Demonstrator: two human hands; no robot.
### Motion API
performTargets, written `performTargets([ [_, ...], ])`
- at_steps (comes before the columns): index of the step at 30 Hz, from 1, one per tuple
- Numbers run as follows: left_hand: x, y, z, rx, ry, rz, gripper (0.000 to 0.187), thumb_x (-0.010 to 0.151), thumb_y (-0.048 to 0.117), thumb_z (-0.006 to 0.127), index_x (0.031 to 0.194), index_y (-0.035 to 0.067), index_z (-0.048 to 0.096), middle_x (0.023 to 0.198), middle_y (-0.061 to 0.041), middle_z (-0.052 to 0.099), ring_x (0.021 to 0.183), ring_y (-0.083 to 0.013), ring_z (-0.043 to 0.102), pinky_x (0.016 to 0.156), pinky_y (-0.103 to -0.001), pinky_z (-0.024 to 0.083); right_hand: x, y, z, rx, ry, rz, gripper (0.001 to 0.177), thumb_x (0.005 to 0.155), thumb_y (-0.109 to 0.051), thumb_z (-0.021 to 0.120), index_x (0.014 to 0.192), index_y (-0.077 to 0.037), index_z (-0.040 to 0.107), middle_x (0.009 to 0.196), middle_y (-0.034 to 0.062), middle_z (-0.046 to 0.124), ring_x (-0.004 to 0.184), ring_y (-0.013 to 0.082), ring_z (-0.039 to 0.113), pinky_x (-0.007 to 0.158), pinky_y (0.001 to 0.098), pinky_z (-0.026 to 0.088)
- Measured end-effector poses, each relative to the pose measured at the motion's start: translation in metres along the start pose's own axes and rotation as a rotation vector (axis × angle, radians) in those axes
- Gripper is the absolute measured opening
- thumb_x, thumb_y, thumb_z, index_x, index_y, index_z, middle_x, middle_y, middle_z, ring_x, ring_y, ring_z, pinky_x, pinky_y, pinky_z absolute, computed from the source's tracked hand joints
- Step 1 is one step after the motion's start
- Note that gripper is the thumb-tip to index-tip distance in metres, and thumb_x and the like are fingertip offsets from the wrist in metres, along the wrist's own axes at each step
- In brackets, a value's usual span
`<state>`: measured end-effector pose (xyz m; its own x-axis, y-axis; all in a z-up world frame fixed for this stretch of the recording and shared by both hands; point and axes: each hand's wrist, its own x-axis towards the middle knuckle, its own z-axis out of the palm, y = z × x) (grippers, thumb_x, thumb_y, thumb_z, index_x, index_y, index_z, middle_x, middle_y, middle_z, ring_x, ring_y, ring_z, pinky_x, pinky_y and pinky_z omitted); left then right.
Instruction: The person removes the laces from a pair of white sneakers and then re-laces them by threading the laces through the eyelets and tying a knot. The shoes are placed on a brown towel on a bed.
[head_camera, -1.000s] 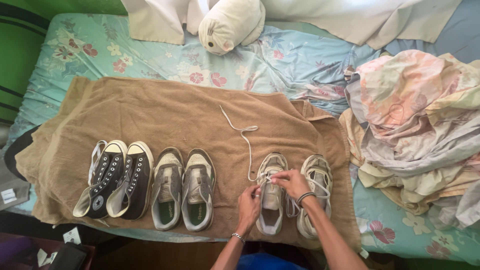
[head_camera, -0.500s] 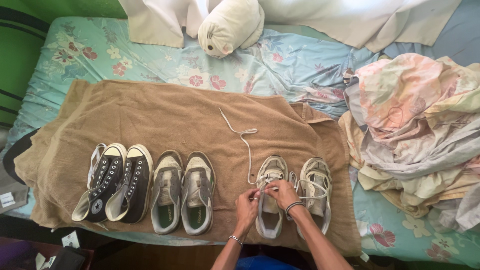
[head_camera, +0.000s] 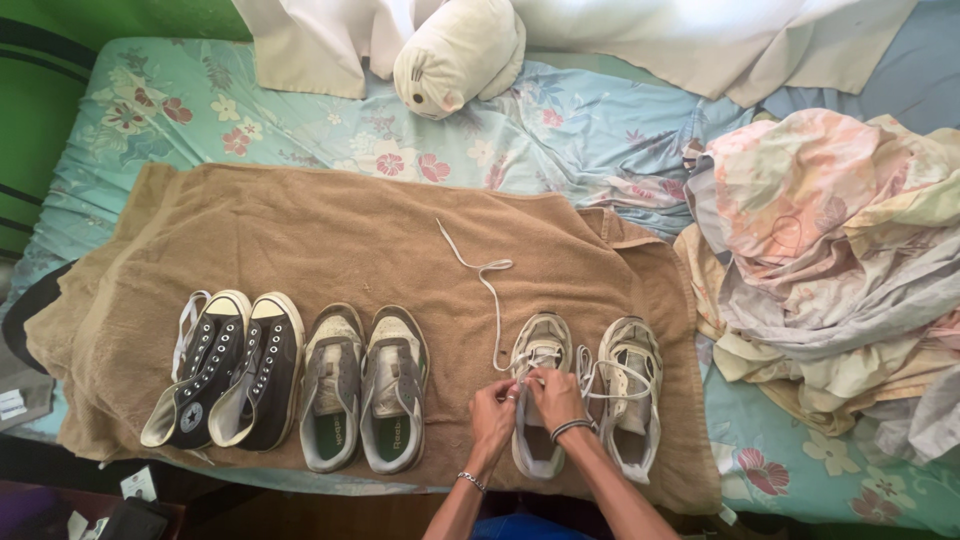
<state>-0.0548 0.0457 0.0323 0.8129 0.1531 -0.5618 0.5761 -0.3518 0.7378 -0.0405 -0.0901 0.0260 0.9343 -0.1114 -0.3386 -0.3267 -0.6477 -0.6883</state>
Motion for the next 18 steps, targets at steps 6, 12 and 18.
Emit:
performTargets([
  [6, -0.01, 0.012, -0.001, 0.073, 0.019, -0.012, 0.03, 0.094, 0.028, 0.064, 0.118, 0.013, 0.076, 0.104, -0.013, 0.079, 0.086, -0.0258, 0.078, 0.079, -0.042, 0.062, -0.011, -0.012, 0.0, 0.002, 0.071, 0.0, 0.017, 0.091, -0.02, 0.07, 0.097, -0.008, 0.08, 0.079, 0.0208, 0.075, 0.066, 0.0334, 0.074, 0.064, 0.0435, 0.06],
  [12, -0.02, 0.02, -0.005, 0.03, 0.067, 0.158, 0.028, 0.093, 0.021, 0.065, 0.113, 0.006, 0.076, 0.104, -0.017, 0.078, 0.088, -0.0288, 0.078, 0.078, -0.04, 0.06, -0.015, -0.019, 0.004, 0.042, 0.131, 0.006, 0.017, 0.09, -0.017, 0.07, 0.09, -0.002, 0.078, 0.077, 0.0245, 0.072, 0.071, 0.0403, 0.072, 0.067, 0.0472, 0.057],
  [18, -0.02, 0.015, -0.001, 0.063, 0.116, 0.288, 0.026, 0.091, 0.016, 0.064, 0.109, 0.003, 0.078, 0.099, -0.02, 0.076, 0.083, -0.0327, 0.076, 0.076, -0.042, 0.058, -0.017, -0.022, 0.007, 0.036, 0.16, 0.046, 0.018, 0.089, -0.019, 0.072, 0.092, -0.003, 0.079, 0.079, 0.0258, 0.072, 0.076, 0.0429, 0.072, 0.071, 0.0486, 0.057],
])
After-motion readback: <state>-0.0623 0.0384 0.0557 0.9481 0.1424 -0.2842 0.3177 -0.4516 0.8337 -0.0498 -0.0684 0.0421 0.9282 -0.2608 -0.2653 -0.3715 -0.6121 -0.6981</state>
